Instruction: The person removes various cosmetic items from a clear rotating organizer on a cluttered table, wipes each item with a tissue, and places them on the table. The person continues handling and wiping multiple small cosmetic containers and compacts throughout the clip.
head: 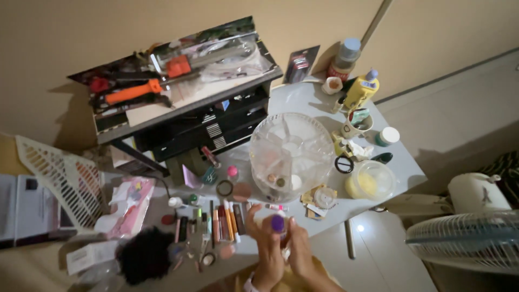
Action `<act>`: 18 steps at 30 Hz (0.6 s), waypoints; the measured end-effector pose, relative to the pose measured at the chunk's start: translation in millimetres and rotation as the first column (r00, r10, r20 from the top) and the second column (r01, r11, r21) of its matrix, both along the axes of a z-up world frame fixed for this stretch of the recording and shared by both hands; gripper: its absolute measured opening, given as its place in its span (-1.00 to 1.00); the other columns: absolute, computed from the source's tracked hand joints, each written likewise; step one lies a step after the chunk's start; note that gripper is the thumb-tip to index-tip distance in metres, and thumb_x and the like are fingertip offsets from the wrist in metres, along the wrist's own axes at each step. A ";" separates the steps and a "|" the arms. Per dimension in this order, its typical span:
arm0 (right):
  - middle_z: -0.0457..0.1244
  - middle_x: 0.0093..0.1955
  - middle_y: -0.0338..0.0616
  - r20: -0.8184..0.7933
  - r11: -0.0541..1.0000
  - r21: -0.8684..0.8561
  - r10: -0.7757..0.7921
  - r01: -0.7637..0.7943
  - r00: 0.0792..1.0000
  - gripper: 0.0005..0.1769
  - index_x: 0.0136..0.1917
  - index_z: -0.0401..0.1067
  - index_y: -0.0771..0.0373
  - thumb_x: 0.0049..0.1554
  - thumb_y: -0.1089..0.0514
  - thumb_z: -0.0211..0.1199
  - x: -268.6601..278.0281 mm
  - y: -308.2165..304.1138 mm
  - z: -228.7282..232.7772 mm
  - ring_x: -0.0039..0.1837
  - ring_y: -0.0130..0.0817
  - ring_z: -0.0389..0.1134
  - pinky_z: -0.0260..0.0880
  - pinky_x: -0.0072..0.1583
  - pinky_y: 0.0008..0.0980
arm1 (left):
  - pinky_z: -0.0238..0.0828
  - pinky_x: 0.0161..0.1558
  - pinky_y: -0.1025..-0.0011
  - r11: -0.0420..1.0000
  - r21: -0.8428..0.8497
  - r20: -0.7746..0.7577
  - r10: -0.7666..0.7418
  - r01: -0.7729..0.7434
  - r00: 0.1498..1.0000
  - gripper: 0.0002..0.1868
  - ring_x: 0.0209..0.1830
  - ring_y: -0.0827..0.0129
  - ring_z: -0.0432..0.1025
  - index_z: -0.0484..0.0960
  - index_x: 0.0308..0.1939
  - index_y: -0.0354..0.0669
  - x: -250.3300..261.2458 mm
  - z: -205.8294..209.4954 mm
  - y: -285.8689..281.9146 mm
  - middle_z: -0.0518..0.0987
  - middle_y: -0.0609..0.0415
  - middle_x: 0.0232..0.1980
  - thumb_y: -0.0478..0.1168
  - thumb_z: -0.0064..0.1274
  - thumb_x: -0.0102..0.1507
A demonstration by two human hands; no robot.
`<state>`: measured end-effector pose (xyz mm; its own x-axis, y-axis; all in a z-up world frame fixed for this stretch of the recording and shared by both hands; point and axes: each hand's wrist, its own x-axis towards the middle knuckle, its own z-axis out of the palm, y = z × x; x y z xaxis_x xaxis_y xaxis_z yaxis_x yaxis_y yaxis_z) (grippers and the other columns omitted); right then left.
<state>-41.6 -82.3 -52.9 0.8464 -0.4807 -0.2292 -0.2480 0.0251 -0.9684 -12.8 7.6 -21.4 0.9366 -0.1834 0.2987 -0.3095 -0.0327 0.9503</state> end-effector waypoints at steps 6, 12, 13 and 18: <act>0.12 -0.61 -0.26 0.030 0.937 0.312 0.159 -0.160 0.987 -0.22 -0.60 0.32 0.18 0.26 -0.34 -0.06 -4.7 -14.4 -12.0 -0.49 -0.44 0.01 0.02 -0.30 -0.37 | -0.06 0.54 0.05 0.981 0.112 0.156 0.140 -0.158 0.978 -0.35 0.51 0.18 0.06 0.25 0.29 -0.15 2.3 3.8 5.3 0.19 -0.07 0.37 0.30 -0.35 0.42; 0.49 -0.01 0.02 0.140 0.826 0.370 0.403 -0.425 0.905 -0.81 -0.10 0.63 0.36 0.13 0.32 0.19 -12.0 -47.1 -94.3 0.01 -0.36 0.51 0.51 -0.01 -0.54 | -0.02 0.25 0.06 0.915 0.350 0.301 -0.312 0.200 0.901 -0.73 0.20 0.08 0.27 0.49 -0.02 0.11 -7.3 -26.7 10.6 0.56 0.16 0.03 0.10 -0.20 0.42; 0.45 -0.06 -0.09 -0.023 0.875 0.137 0.472 -0.465 0.881 -0.86 -0.16 0.61 0.22 0.07 0.19 0.25 -27.7 -62.0 -158.9 0.00 -0.40 0.48 0.46 0.00 -0.53 | 0.00 0.21 0.07 0.895 0.346 0.220 -0.369 0.281 0.903 -0.50 0.20 0.09 0.23 0.51 -0.01 0.08 -7.5 -23.8 11.5 0.55 0.16 0.01 0.29 -0.38 0.39; 0.30 -0.33 -0.20 -0.538 0.928 -0.054 0.285 -0.369 0.794 -0.53 -0.13 0.70 0.20 0.23 -0.12 0.09 -19.8 -75.3 -24.0 -0.19 -0.45 0.26 0.23 -0.05 -0.29 | 0.10 0.19 0.17 0.874 0.321 0.065 -0.405 0.365 0.912 -0.43 0.17 0.17 0.21 0.46 0.05 0.10 -2.4 -45.9 13.6 0.48 0.20 -0.05 0.33 -0.50 0.38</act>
